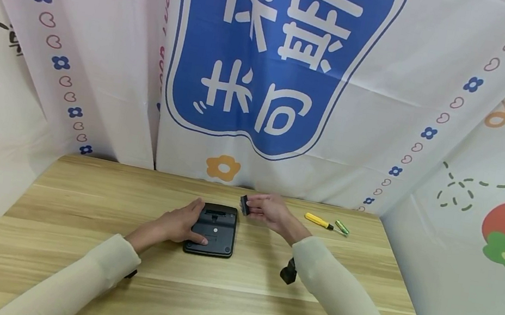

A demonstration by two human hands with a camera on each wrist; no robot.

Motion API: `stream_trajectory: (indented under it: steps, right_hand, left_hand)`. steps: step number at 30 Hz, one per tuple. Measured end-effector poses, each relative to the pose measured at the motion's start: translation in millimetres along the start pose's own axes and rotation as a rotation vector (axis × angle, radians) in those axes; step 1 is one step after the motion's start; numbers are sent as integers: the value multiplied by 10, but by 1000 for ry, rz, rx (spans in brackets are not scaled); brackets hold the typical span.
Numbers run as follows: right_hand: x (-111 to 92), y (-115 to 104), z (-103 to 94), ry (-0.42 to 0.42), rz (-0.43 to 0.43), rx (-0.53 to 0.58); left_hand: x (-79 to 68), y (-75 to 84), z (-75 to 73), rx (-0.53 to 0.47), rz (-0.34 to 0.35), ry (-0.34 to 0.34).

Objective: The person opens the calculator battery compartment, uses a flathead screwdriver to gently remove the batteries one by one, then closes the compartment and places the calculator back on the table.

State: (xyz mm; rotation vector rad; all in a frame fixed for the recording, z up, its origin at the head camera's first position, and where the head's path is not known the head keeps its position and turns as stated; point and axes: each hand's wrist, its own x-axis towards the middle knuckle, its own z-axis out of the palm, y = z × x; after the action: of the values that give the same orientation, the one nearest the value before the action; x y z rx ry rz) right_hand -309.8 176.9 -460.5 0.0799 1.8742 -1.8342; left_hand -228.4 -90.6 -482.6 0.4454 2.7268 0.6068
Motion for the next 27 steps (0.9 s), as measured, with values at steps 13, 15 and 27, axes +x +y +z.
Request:
stream_trajectory:
  steps: [13,15,27]
  right_hand:
    - [-13,3,141,11,-34,-111]
    - [-16,-3,162,7,-39,-128]
    - [-43,-22,255,-20,-115,-339]
  left_hand:
    - [10,-18,-1,-6,0,3]
    - [12,-19,2,-6,0,2]
    - [21,-14,3,3,-7,1]
